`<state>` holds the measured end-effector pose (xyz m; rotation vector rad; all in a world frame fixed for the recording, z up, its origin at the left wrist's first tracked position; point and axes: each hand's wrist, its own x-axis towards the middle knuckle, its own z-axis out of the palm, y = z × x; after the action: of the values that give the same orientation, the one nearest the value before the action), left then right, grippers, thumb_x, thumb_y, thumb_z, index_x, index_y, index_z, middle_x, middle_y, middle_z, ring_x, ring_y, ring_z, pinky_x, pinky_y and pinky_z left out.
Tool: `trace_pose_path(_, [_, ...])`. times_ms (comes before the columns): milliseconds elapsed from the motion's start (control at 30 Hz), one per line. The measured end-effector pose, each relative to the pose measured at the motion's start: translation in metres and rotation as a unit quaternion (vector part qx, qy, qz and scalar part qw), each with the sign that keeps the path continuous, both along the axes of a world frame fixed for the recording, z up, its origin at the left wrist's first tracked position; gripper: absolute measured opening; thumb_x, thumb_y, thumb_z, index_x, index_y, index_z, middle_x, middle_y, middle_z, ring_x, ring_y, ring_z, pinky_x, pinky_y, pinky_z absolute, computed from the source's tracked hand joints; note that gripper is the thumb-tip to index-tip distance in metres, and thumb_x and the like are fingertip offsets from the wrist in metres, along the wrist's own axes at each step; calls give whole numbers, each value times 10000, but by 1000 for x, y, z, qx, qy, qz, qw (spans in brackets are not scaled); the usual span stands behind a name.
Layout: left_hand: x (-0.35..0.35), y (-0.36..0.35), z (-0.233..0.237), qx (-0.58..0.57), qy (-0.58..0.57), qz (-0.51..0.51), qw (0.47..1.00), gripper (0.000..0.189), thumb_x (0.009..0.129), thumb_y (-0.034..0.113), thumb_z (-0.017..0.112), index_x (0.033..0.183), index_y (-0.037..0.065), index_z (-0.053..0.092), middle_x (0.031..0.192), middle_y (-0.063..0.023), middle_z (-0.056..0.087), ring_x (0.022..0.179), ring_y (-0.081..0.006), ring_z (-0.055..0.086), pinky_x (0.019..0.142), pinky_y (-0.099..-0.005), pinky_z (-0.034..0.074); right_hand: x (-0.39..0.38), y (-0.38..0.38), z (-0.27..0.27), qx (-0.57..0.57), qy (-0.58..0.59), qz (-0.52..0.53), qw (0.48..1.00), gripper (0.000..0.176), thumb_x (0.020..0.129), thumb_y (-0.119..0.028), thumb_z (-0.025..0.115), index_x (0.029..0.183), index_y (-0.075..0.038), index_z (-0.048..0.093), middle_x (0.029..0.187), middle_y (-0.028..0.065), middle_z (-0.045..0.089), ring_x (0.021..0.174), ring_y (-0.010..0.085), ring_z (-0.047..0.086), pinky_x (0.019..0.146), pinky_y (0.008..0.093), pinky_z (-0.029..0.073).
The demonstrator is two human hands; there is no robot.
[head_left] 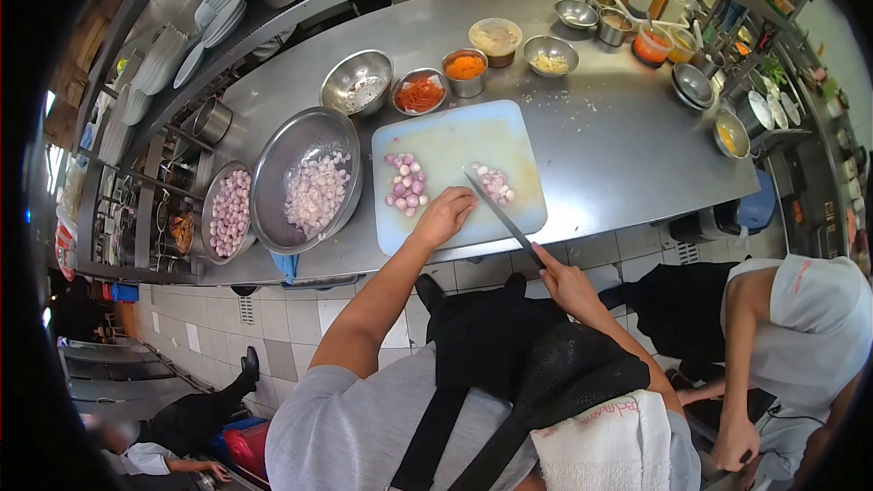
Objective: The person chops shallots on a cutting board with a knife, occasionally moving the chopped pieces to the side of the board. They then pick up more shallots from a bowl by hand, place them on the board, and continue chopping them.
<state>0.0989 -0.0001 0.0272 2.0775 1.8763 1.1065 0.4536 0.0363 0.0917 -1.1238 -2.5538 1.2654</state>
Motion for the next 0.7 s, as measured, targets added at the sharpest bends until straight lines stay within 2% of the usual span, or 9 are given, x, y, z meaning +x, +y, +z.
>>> trace_pose_path(200, [0,11,-7,-8,14,-10,1000,111,950,41,770,1057,19,790,1151,-113,756,1059,-328,734,912,-415,621,0,-1,-5,2,-32,-3,999,640,1098,-217,586,1696,-336,390,883,286,743,852,529,710,814,629,550])
trace_pose_path(267, [-2,8,0,-77,-16,5,997,97,946,35,764,1038,24,791,1138,-106,760,1059,-315,738,915,-412,620,0,-5,-16,47,-40,6,998,668,1098,-222,588,1711,-349,355,870,289,736,832,519,716,801,633,557])
trace_pose_path(467, [-14,11,-5,-36,49,-45,997,98,905,14,769,999,28,792,1124,-94,761,1013,-312,749,882,-406,628,-10,-10,-8,113,-88,32,989,687,1103,-238,578,1723,-379,316,862,268,720,788,489,724,753,617,573])
trace_pose_path(700, [-12,8,-6,-41,38,-29,998,106,892,14,772,993,39,793,1123,-93,761,1029,-304,746,883,-405,628,-17,-7,-12,126,-92,32,987,699,1103,-235,576,1725,-396,299,844,259,722,776,489,724,746,613,578])
